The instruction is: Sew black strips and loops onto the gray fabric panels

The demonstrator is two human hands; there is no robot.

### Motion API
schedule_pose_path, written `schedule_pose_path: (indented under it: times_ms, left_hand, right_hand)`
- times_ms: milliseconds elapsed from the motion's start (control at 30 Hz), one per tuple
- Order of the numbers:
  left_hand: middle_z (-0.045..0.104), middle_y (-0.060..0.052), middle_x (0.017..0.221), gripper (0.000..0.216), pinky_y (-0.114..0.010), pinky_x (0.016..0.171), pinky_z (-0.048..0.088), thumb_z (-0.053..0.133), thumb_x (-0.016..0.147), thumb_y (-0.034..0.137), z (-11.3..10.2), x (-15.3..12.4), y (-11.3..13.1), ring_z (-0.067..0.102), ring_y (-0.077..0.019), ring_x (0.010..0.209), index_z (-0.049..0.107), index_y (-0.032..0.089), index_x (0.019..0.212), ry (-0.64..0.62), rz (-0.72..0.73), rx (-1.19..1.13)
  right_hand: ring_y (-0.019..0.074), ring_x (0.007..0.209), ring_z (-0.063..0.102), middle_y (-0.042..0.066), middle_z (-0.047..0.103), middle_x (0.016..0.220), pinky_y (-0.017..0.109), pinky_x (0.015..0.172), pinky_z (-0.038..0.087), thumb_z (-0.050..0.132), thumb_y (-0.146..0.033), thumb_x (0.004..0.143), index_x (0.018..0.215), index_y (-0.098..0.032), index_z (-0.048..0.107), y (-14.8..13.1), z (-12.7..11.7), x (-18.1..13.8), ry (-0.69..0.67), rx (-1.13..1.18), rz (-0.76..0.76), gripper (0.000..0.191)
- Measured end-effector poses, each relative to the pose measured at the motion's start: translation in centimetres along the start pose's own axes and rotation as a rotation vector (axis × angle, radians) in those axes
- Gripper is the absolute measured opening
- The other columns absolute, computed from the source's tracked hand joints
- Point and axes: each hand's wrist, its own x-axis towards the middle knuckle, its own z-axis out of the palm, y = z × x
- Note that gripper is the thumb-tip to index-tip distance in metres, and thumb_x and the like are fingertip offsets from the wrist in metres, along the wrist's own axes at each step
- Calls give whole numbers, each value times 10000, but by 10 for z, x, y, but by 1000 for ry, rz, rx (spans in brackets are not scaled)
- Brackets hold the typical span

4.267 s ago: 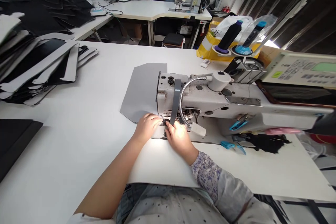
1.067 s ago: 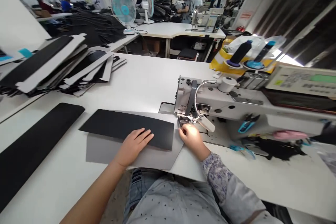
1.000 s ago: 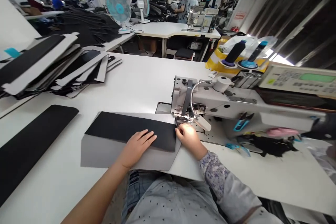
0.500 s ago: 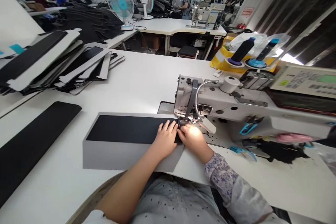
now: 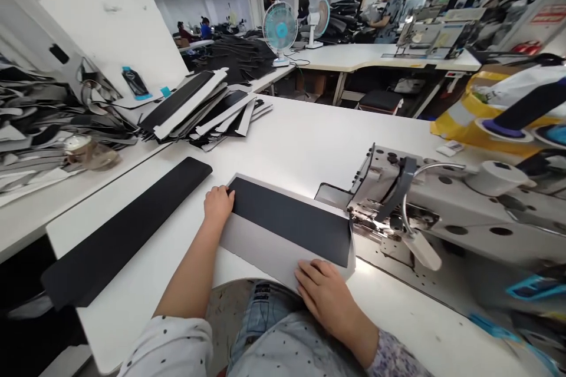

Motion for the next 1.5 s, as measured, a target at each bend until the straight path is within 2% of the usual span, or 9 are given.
schedule_pose_path:
  times_ms: [267, 400, 500, 667, 800, 933, 1100, 1233, 1500]
  left_hand:
    - [625, -178, 1075, 415, -400, 920, 435, 405, 894, 375, 5, 14, -10, 587, -297, 1013, 605, 116, 1148, -52, -84, -23]
    - [562, -203, 1241, 492, -464, 961, 406, 353, 922, 403, 14, -3, 3, 502, -355, 1165, 553, 127, 1277, 58, -16, 32]
    - [432, -152, 1449, 523, -533, 1053, 320, 323, 944, 405, 25, -32, 47, 361, -362, 1330, 447, 189, 1404, 49, 262, 67]
    - [365, -69, 1518, 503, -521, 1140, 232, 376, 944, 396, 36, -103, 156, 296, -298, 1403, 407, 284, 1434, -36, 918, -63]
    - [385, -67, 1506, 487, -504, 1131, 279, 400, 942, 384, 39, -131, 200, 318, -291, 1394, 433, 281, 1418, -45, 1081, -163]
    - [377, -73, 1509, 484, -508, 1127, 278, 359, 961, 388, 40, -129, 199, 297, -299, 1401, 423, 260, 1423, -32, 1091, -169]
    - [430, -98, 1461, 474, -501, 1109, 285, 388, 955, 386, 34, -123, 201, 328, -312, 1361, 461, 232, 1396, -8, 1121, -191]
    - [584, -86, 1198, 466, -410, 996, 386, 415, 921, 194, 27, -119, 216, 501, -243, 1109, 495, 289, 1370, -40, 1230, -218]
    - [590, -47, 1022, 459, -359, 833, 415, 491, 846, 94, 37, -117, 224, 494, -209, 928, 631, 343, 1204, -89, 1202, -282]
  right_hand:
    - [243, 1000, 540, 65, 649, 1175, 424, 904, 458, 518, -221, 911, 1133, -233, 630, 1, -2, -1, -12, 50, 19, 249]
    - [235, 992, 514, 72, 626, 1144, 402, 911, 430, 527, -238, 914, 1108, -220, 615, 2, -10, 5, -63, 52, 34, 214]
    - [220, 911, 503, 72, 604, 969, 372, 846, 424, 523, -271, 921, 1084, -208, 608, 3, -13, 7, -143, 16, 46, 194]
    - [198, 837, 503, 49, 580, 841, 337, 780, 407, 511, -338, 932, 1056, -200, 624, 9, -17, 7, -210, -2, 31, 217]
    - [176, 862, 559, 47, 642, 896, 307, 806, 425, 440, -320, 969, 1037, -224, 651, 50, -34, 1, 60, 92, 245, 241]
    - [212, 844, 590, 100, 663, 947, 329, 770, 450, 416, -204, 959, 1058, -168, 672, 106, -44, -2, 251, -132, 594, 277]
    - [200, 852, 615, 97, 682, 1035, 324, 798, 471, 469, -197, 942, 1098, -170, 671, 128, -33, -6, 230, -165, 501, 256]
    - [183, 931, 618, 63, 702, 1058, 318, 865, 475, 458, -178, 950, 1074, -190, 666, 123, -31, -11, 293, -79, 394, 243]
    - [165, 893, 633, 59, 712, 967, 299, 817, 495, 495, -175, 935, 983, -189, 674, 125, -33, -17, 340, -25, 378, 186]
